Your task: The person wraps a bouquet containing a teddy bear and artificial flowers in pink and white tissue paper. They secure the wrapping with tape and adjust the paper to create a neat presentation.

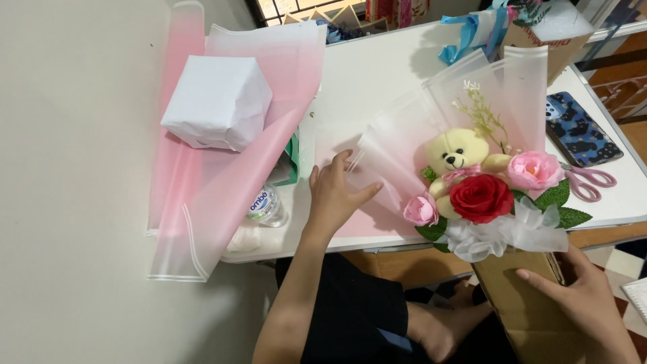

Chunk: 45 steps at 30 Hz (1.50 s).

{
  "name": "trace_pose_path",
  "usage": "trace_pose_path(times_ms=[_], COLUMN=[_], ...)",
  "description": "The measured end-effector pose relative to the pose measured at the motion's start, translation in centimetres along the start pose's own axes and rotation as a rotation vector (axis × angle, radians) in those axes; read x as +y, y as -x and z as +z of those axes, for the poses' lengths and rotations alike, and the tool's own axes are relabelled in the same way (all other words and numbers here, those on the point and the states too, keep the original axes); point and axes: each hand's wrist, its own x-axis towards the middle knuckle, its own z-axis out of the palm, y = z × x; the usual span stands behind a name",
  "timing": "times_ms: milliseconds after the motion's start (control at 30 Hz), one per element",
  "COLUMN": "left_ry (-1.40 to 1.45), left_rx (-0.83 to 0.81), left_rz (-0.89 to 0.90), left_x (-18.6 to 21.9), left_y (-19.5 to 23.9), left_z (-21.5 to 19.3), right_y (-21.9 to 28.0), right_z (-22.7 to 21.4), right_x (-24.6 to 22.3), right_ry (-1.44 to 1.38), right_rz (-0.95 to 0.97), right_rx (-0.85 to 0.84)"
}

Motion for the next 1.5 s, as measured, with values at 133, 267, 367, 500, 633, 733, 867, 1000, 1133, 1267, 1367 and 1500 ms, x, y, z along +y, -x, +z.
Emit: trace_pose_path(times_ms=[133, 267, 367, 500, 633, 733, 867, 1000, 1133, 1267, 1367, 1500], left_ry=[0.118, 0.256, 0.11, -0.117, -0.041, 0.048, 0.315, 0.403, 0.459, 0.391, 0.282, 0.123], left_rx=[-0.066, -0.203, -0.231, -0.128, -0.067, 0.061, 0.108, 0.251, 0.314, 0.087, -0.068, -0.224], left_rz=[-0.122, -0.242, -0.213, -0.177, -0.2, -0.229, -0.214, -0.099, -0.141, -0.3, -0.318, -0.32], left_x=[0.6, -0.4, -0.4, -0.8, -3.1, -3.0, -2.4, -3.0, -2.3, -3.2, -3.4, -1.6], left_y=[-1.4, -2.7, -3.3, -3.5, -4.1, -3.9, -3.0, -0.7, 2.0, 1.2, -0.5, -1.5], left_z=[-0.8, -1.3, -1.3, -0.4, -0.5, -1.6, -2.5, -1.9, -0.1, -0.4, -1.1, -1.8], right_y=[-0.4, 1.3, 1.7, 0.7, 1.0, 0.8, 0.6, 0.9, 0.1, -0.1, -0.3, 0.1], right_z=[0.7, 1.0, 1.0, 1.2, 1.1, 1.1, 1.2, 0.9, 0.6, 0.6, 0.6, 0.7], right_x=[0.4, -2.5, -2.9, -0.4, -1.7, -1.8, -1.2, -2.0, -1.8, -1.4, -1.1, -1.5], right_ry=[-0.03, -0.052, -0.011, -0.015, -0.088, -0.038, -0.083, -0.034, 0.097, 0.104, 0.087, 0.067], right_rz=[-0.002, 0.03, 0.049, -0.02, -0.012, 0.004, 0.008, 0.03, 0.089, 0.08, 0.07, 0.097], right_rx=[-0.019, -0.043, -0.042, -0.036, -0.071, -0.062, -0.06, -0.077, -0.07, -0.069, -0.066, -0.051])
